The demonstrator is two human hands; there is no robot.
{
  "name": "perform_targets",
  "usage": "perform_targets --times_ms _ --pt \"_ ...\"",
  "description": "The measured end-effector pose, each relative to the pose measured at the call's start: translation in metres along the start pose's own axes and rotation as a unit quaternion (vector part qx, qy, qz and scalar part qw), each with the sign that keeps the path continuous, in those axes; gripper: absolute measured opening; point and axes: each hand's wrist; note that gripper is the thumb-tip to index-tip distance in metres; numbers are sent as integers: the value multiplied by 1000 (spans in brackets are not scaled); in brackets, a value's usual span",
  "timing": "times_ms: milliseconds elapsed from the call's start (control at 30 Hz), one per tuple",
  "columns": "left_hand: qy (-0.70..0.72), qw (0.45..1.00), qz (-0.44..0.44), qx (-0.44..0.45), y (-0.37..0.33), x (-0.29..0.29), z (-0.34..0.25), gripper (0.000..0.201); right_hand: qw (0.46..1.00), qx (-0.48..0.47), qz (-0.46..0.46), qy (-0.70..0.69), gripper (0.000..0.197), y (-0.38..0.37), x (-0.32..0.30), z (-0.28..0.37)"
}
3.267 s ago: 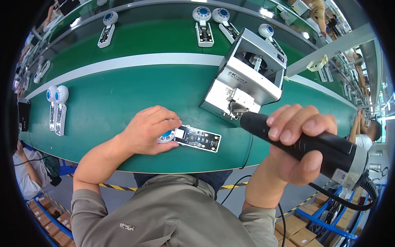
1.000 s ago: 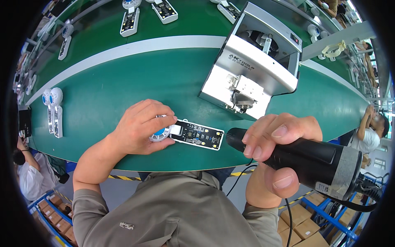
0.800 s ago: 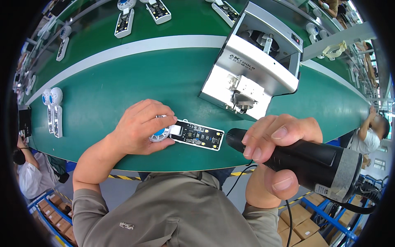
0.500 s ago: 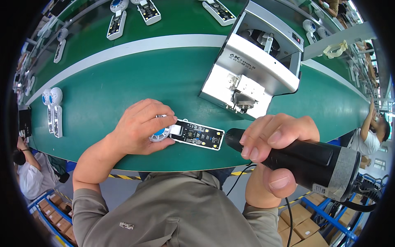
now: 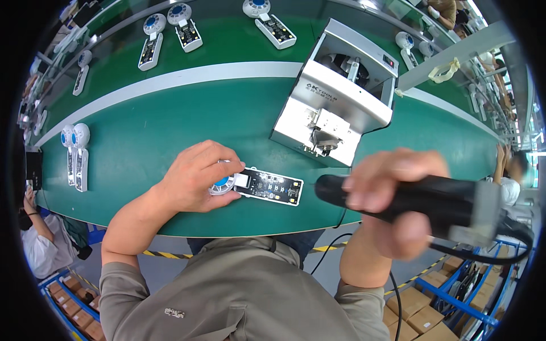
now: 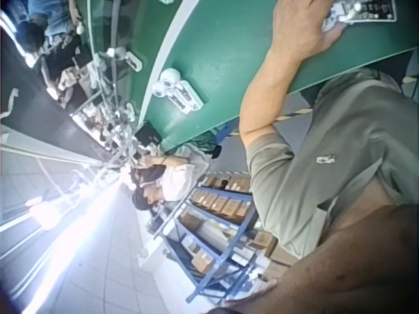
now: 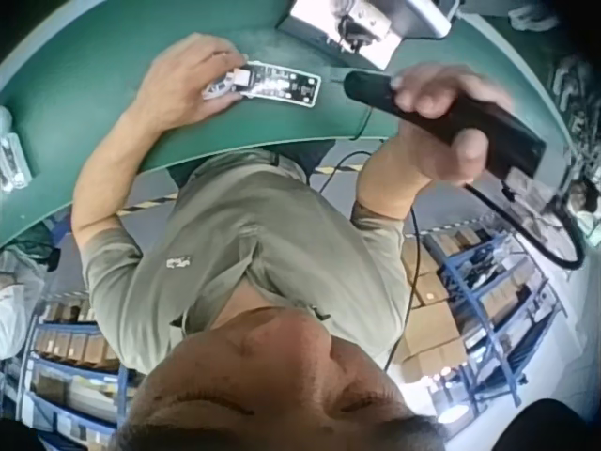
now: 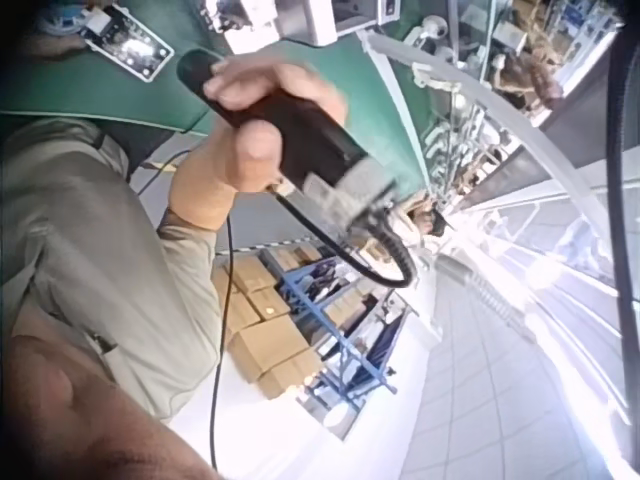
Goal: Assembling electronic circuit boards and casings on a production assembly line.
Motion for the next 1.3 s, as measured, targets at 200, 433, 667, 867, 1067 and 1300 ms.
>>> perform_targets --times_ms 200,433,667,867,1067,1300 --pt "-6 1000 -7 13 5 2 -2 39 988 -145 -26 48 36 -18 10 11" --pt "-5 1000 -14 8 8 1 -2 38 987 -145 12 74 33 -22 15 -9" --pt "-8 1000 -15 4 8 0 -1 37 992 -74 98 36 34 -23 20 -11" --pt "-3 1000 -9 4 9 -1 -2 37 997 -33 73 -16 38 0 38 -41" --pt "2 1000 -14 5 10 -1 -1 36 998 -16 53 -13 38 4 47 -57" --pt "13 1000 -13 1 10 -2 -1 36 998 1 60 -15 32 1 56 -58"
Point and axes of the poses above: each hand's wrist, its own y-axis away from the middle knuckle, its own x-axis out of the palm, z = x × y, and after that the axes turned 13 degrees about -z, right-handed
